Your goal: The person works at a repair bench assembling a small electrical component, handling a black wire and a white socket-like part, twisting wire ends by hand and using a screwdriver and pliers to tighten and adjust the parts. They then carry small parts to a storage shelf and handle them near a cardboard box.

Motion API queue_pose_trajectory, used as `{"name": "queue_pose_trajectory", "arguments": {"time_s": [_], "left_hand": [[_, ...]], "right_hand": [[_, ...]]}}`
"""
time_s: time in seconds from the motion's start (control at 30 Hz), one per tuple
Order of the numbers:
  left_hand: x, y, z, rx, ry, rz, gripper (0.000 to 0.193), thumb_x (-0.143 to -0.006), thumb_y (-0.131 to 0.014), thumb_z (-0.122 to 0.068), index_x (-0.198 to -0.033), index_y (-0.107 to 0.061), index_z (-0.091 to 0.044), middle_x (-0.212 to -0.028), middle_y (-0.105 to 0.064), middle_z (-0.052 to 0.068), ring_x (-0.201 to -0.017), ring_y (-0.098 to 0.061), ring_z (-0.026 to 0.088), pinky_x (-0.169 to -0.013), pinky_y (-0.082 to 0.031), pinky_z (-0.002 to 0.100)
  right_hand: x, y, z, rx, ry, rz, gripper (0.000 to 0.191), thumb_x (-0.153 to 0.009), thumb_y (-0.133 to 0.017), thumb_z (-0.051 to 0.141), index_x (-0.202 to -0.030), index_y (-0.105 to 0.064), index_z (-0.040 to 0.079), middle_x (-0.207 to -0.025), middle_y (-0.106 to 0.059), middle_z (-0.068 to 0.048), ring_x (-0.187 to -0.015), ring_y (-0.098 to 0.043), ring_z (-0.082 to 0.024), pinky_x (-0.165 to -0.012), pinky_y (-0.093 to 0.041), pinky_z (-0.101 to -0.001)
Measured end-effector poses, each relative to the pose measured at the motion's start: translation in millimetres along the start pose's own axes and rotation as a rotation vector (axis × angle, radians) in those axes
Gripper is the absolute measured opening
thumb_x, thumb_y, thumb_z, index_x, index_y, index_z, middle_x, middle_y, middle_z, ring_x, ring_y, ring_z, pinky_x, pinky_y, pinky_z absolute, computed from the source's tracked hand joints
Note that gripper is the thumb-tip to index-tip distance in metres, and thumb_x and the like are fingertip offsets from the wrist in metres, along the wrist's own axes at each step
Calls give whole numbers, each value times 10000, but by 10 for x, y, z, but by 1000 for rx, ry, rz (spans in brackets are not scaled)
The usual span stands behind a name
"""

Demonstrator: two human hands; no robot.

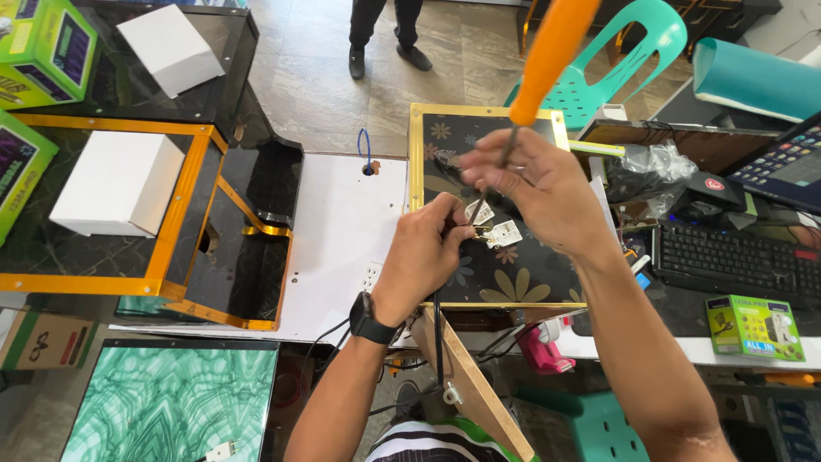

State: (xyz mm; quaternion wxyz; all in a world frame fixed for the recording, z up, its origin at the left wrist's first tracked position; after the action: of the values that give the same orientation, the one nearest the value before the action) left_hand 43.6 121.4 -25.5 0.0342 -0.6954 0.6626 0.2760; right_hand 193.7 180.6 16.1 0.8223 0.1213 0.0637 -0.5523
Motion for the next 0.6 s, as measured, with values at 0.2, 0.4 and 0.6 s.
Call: {"name": "queue_pose_trajectory", "arguments": {"time_s": [0.2, 0.4, 0.6], "left_hand": [[31, 19, 25, -21, -15, -69, 203, -852, -729, 23, -902, -534, 2, -785, -635, 154, -690, -641, 337, -630, -510, 392], [78, -10, -9, -157, -107, -112, 191, -874, -676, 47, -926, -501, -10, -839, -614, 167, -835, -623, 402, -718, -478, 478], [60, -12, 3, -103, -75, -64, 163, -905, -659, 44, -948, -508, -1, -851, -614, 174, -840, -626, 398, -728, -485, 469]], "right_hand": [[27, 3, 9, -9, -53, -99, 107, -945, -665, -39, -1049, -645, -22, -977, -756, -127, -911, -767, -177, -805, -623, -287], [52, -15, -145, 44, -15, -248, 138, -943, -732, -17, -982, -601, -3, -890, -714, -86, -819, -736, -151, -724, -628, -276], [-35, -61, -15, 20, 142, -63, 234, -1023, -712, 2, -1140, -509, 0, -1062, -661, -121, -980, -677, -167, -895, -583, -323]]}}
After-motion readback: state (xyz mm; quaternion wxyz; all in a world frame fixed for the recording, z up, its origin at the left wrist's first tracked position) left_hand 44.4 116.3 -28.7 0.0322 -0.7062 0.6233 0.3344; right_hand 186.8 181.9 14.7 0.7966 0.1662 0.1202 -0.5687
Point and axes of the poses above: each hand's wrist, its own x-axis away from the middle knuckle, its own y-axis out of the back of the hand, z = x × y, the point moved 7 cm from there along -x, towards the middle knuckle
